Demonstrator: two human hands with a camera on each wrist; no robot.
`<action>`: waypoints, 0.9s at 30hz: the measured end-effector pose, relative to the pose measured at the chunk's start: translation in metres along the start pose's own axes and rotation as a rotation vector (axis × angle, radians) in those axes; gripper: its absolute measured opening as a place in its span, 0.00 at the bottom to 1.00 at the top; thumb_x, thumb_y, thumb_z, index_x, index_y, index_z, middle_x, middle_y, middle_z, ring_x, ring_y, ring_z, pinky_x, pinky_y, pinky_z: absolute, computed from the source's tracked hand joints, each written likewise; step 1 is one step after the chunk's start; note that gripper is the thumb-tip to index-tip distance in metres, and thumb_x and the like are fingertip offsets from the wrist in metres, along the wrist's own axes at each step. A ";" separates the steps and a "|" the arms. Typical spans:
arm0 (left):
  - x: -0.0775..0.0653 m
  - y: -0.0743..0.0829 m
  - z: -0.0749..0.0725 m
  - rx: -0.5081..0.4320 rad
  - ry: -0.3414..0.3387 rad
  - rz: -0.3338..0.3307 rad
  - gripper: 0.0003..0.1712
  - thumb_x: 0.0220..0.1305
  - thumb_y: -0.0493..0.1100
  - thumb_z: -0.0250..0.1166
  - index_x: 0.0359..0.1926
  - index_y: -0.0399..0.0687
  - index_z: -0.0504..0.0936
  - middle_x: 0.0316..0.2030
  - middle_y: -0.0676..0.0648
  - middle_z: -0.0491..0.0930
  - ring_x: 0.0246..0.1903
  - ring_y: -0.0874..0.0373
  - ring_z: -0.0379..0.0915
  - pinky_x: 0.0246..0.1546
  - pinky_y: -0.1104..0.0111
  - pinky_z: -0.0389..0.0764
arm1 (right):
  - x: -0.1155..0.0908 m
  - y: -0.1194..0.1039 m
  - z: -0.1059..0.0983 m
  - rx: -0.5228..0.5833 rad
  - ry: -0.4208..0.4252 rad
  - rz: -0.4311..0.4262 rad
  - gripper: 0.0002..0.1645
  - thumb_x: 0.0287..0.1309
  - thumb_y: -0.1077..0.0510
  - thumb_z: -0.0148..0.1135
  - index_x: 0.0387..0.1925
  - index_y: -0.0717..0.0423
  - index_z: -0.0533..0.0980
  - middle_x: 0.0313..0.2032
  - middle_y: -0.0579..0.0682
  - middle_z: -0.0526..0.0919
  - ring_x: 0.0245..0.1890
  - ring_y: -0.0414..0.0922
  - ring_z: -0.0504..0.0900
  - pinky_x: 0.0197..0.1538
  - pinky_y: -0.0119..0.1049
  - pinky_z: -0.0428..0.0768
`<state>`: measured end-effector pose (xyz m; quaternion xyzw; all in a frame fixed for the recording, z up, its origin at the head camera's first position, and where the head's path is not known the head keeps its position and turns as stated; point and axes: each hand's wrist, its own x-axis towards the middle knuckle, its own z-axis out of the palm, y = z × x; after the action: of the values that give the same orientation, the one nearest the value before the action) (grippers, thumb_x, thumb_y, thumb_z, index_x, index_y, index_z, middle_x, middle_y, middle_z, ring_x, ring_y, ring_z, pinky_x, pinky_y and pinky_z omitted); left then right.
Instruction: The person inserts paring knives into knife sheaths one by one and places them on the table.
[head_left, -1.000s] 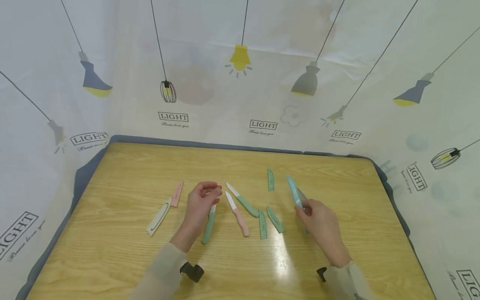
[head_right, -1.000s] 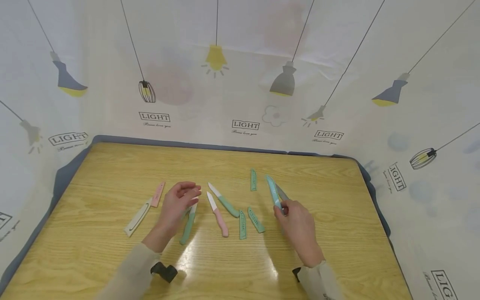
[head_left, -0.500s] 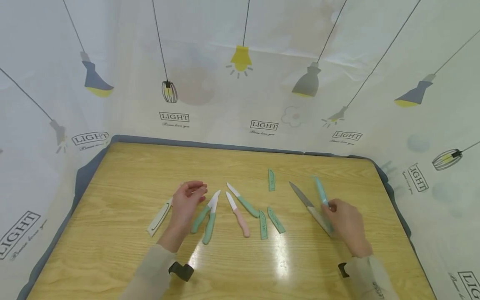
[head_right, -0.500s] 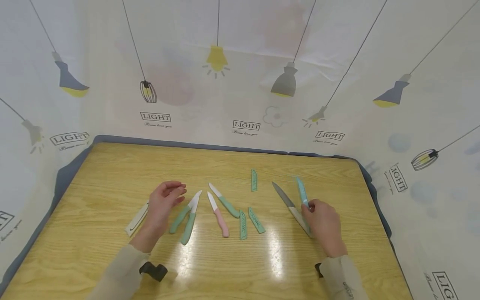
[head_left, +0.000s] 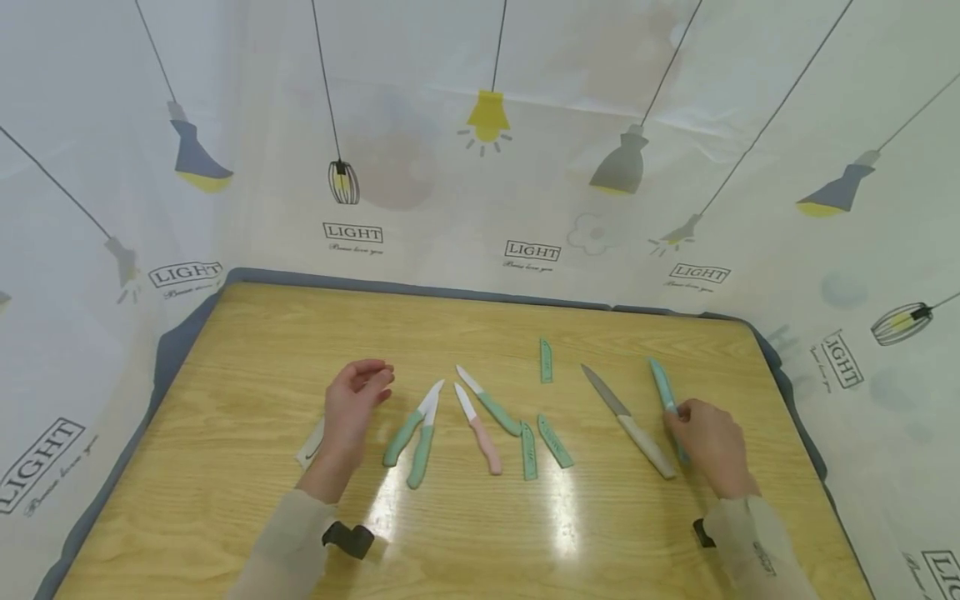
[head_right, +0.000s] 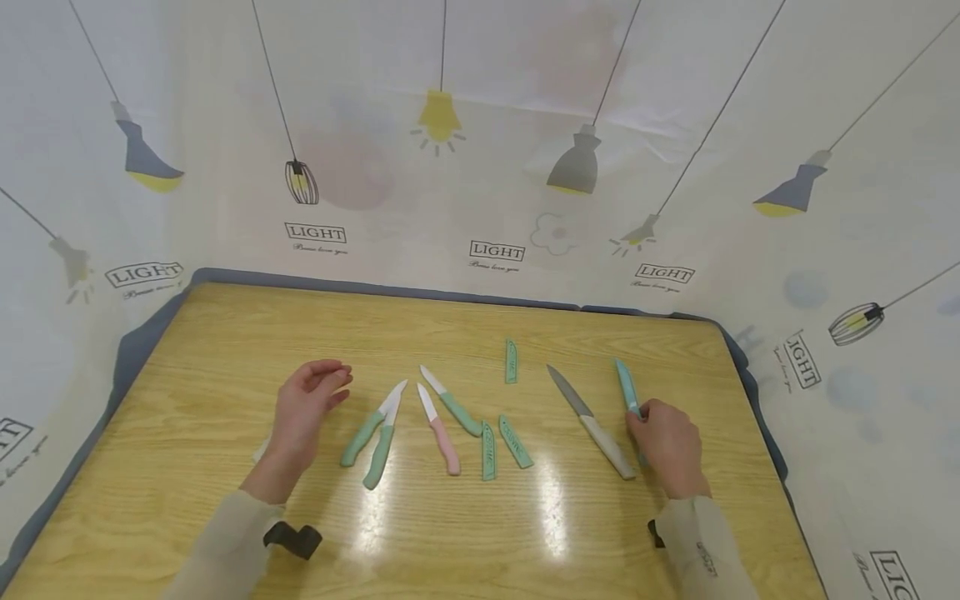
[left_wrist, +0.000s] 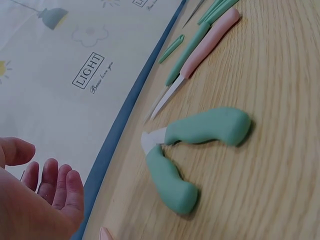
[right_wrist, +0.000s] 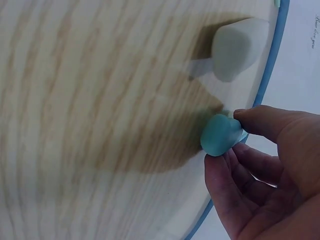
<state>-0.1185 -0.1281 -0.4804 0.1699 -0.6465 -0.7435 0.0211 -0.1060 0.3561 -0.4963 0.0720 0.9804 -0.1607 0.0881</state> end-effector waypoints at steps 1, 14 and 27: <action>0.000 0.000 -0.001 -0.003 0.001 0.003 0.15 0.65 0.36 0.61 0.51 0.33 0.73 0.48 0.38 0.78 0.48 0.48 0.76 0.52 0.60 0.79 | 0.001 0.000 0.000 -0.001 -0.006 0.006 0.27 0.67 0.47 0.54 0.46 0.71 0.77 0.30 0.57 0.83 0.20 0.43 0.75 0.20 0.36 0.75; 0.002 0.011 -0.023 -0.033 0.053 0.020 0.17 0.66 0.39 0.61 0.52 0.34 0.72 0.46 0.43 0.80 0.47 0.53 0.78 0.53 0.60 0.78 | 0.003 -0.002 0.004 0.006 0.011 -0.011 0.27 0.67 0.48 0.54 0.46 0.72 0.76 0.34 0.61 0.82 0.21 0.43 0.75 0.20 0.37 0.75; 0.008 0.019 -0.042 -0.022 0.103 0.013 0.16 0.68 0.40 0.60 0.52 0.36 0.72 0.46 0.46 0.80 0.48 0.54 0.77 0.55 0.60 0.77 | -0.005 -0.004 0.001 0.028 0.056 -0.017 0.33 0.68 0.42 0.49 0.50 0.72 0.75 0.41 0.64 0.82 0.32 0.52 0.81 0.28 0.45 0.81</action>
<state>-0.1176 -0.1730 -0.4680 0.2035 -0.6376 -0.7405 0.0611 -0.1012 0.3519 -0.4946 0.0694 0.9808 -0.1728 0.0583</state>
